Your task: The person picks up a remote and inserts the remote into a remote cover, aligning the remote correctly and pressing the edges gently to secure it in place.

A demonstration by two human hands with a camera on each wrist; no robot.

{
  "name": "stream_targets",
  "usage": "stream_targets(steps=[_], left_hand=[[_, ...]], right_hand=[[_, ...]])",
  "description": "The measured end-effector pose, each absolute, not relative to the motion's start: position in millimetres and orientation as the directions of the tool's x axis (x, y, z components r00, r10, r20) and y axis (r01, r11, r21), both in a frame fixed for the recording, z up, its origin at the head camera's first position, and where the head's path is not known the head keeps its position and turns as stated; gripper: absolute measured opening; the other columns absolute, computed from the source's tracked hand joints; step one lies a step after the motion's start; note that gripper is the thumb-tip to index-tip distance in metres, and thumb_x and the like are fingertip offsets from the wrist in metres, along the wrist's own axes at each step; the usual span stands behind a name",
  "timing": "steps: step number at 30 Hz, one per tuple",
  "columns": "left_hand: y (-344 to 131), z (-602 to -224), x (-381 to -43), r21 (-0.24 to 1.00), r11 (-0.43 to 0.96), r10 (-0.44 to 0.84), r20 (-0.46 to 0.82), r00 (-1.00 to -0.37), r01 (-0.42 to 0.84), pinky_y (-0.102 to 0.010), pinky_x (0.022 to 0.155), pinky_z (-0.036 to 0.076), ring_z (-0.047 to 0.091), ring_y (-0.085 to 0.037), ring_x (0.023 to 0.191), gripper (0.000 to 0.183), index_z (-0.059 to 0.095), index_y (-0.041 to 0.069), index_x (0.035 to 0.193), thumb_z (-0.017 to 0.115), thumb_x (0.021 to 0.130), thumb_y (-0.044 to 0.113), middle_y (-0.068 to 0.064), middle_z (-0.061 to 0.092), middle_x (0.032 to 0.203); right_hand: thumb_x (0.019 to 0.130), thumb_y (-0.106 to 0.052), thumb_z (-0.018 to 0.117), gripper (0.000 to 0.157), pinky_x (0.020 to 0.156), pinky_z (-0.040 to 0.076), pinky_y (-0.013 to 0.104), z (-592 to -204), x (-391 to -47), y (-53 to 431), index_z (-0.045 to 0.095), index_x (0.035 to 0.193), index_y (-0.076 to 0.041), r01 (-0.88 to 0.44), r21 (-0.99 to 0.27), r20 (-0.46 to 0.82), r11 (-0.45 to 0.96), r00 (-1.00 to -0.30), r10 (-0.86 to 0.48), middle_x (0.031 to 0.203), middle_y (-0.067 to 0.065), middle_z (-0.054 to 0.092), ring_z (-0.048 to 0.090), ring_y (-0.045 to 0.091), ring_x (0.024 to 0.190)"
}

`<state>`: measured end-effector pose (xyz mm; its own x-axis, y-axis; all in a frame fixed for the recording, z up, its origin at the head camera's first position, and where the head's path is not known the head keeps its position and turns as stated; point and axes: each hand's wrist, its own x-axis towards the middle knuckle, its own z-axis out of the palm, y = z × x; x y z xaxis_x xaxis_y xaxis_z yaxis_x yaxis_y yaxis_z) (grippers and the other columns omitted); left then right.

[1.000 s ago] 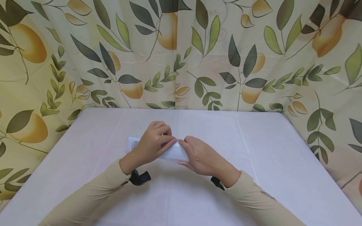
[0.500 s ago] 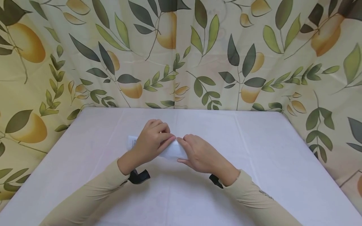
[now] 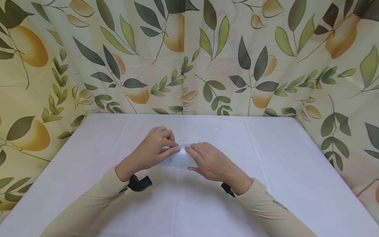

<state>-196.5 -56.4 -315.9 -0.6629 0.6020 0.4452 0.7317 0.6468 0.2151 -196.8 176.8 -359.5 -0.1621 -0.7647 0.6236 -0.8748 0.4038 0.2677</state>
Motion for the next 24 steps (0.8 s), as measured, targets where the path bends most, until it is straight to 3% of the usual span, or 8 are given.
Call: stream_targets(steps=[11,17,24], left_hand=[[-54,-326,-194,0.198,0.61,0.545,0.597,-0.588,0.767,-0.04,0.09,0.043,0.05,-0.014,0.081,0.017,0.074,0.01,0.072,0.068,0.085,0.019,0.002,0.06,0.073],[-49,-323,-194,0.184,0.599,0.558,0.601,-0.572,0.779,-0.038,0.088,0.042,0.049,-0.013,0.082,0.018,0.073,0.009,0.069,0.068,0.085,0.017,0.002,0.058,0.073],[-45,-321,-196,0.184,0.608,0.541,0.616,-0.572,0.772,-0.036,0.084,0.043,0.049,-0.013,0.079,0.02,0.072,0.01,0.068,0.067,0.086,0.017,0.002,0.058,0.071]], right_hand=[[0.099,-0.046,0.031,0.056,0.069,0.053,0.033,-355,-188,171,0.044,0.114,0.006,-0.862,0.222,0.641,0.455,-0.222,-0.735,0.1,0.014,0.056,0.058,0.024,0.083],[0.099,-0.048,0.03,0.057,0.068,0.05,0.03,-356,-186,167,0.041,0.115,0.005,-0.873,0.182,0.629,0.454,-0.252,-0.736,0.099,0.013,0.053,0.054,0.02,0.081],[0.099,-0.046,0.03,0.056,0.066,0.051,0.031,-357,-187,160,0.044,0.113,0.006,-0.851,0.236,0.655,0.47,-0.218,-0.724,0.095,0.014,0.054,0.055,0.022,0.079]])
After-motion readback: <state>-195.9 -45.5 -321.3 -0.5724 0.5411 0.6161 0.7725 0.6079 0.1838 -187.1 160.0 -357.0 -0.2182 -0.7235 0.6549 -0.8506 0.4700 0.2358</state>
